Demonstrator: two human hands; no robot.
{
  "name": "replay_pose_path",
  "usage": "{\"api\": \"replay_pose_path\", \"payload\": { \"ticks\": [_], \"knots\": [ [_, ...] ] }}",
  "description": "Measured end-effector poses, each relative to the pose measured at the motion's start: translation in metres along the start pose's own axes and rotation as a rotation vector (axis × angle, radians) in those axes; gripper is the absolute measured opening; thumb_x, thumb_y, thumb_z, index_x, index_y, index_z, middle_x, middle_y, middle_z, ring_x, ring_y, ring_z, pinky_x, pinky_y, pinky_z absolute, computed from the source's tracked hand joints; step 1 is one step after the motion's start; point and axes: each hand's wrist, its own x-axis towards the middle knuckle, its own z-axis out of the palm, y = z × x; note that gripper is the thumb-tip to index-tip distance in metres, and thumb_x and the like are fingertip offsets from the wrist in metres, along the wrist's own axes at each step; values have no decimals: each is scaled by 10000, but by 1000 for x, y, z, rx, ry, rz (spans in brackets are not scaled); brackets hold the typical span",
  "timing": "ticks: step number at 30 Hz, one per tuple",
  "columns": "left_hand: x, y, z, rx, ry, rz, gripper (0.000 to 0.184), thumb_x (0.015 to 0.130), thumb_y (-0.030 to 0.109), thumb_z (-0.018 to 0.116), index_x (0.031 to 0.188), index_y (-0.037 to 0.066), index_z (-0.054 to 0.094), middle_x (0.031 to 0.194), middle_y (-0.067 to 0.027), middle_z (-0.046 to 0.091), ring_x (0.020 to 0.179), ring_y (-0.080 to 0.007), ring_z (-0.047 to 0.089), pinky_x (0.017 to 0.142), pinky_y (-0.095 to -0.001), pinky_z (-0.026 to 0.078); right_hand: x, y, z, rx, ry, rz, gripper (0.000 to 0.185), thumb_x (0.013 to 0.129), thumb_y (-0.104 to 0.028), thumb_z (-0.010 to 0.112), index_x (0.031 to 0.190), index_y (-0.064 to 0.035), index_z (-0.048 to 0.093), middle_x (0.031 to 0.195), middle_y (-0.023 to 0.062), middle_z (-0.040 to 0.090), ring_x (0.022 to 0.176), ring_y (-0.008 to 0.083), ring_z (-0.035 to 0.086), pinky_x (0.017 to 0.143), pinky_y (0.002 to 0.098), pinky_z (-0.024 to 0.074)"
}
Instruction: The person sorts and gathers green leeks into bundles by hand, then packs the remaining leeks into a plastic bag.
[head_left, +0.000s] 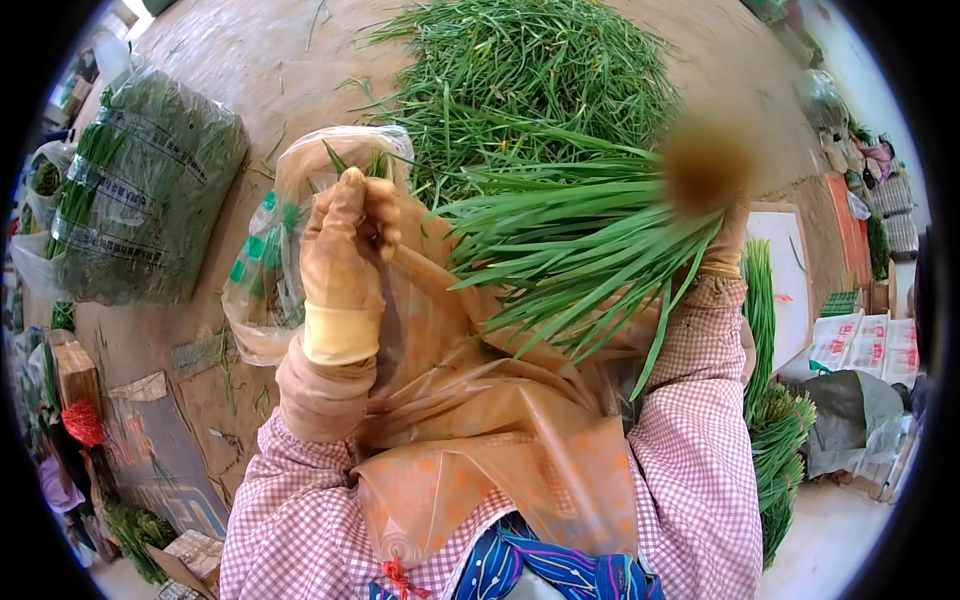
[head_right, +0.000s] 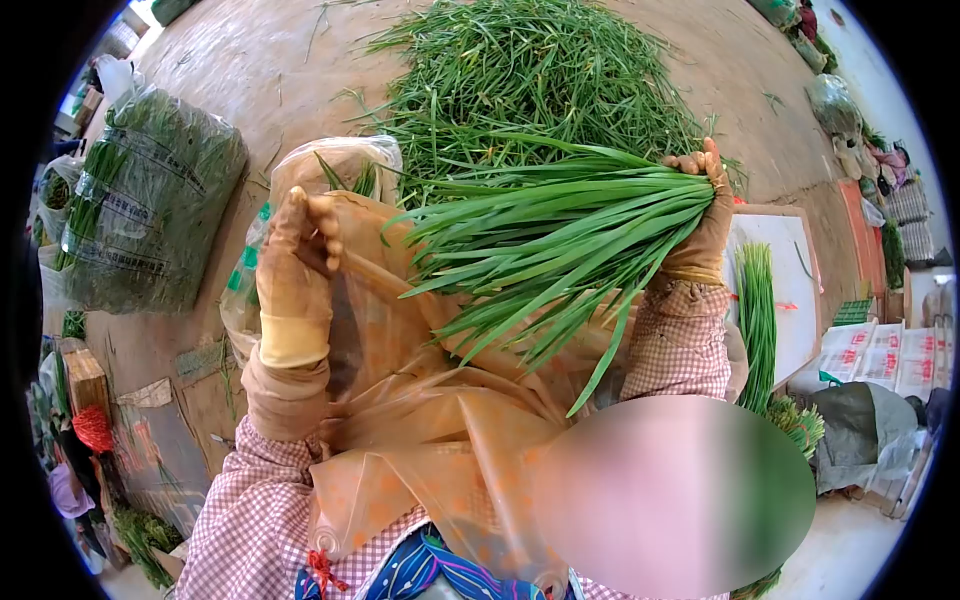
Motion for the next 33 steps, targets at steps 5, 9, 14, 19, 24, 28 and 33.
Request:
{"api": "replay_pose_path", "payload": {
  "ticks": [5,9,14,19,24,28,33],
  "knots": [
    [-32,-4,22,410,-331,-76,382,950,386,560,827,42,670,650,9,598,588,-40,512,513,-187,382,3,6,-4,-80,2,-13,328,898,-127,614,1181,-13,492,768,-7,488,724,127,499,835,333,472],
    [-43,-13,49,839,-544,-24,345,897,375,627,877,32,663,704,11,593,643,-61,504,592,-227,431,-5,12,7,-120,36,-19,352,897,-129,616,1197,-9,478,776,-3,494,730,130,507,836,333,473],
    [-33,-35,54,634,-437,-98,297,914,319,620,820,38,646,706,4,605,615,-65,513,551,-216,402,-3,9,0,-51,44,33,329,897,-119,618,1183,-11,495,772,-11,492,727,120,487,834,313,456],
    [-19,-15,25,7,-68,-74,161,931,220,613,909,65,651,794,-23,649,596,-54,536,520,-169,414,-6,5,0,-45,-20,25,290,898,-119,619,1154,-19,528,759,-10,480,742,117,478,831,304,455],
    [-34,3,-3,383,-10,141,126,897,147,649,960,40,668,815,-5,647,663,-48,557,593,-180,449,0,1,-5,-19,-11,-24,257,920,-114,580,1150,-5,547,759,-5,467,735,114,456,839,294,439],
    [-49,2,-4,870,-192,125,144,889,140,644,957,17,671,813,-13,642,712,-55,556,644,-202,455,3,-1,-11,33,-47,17,266,925,-127,570,1154,7,541,762,-1,468,753,121,464,848,299,433],
    [-52,1,5,765,-214,-80,160,921,143,604,921,-3,670,813,-26,643,708,-63,568,628,-194,457,-3,0,-5,-66,25,14,250,919,-141,586,1126,-9,539,764,0,469,761,130,460,849,321,439]
  ]
}}
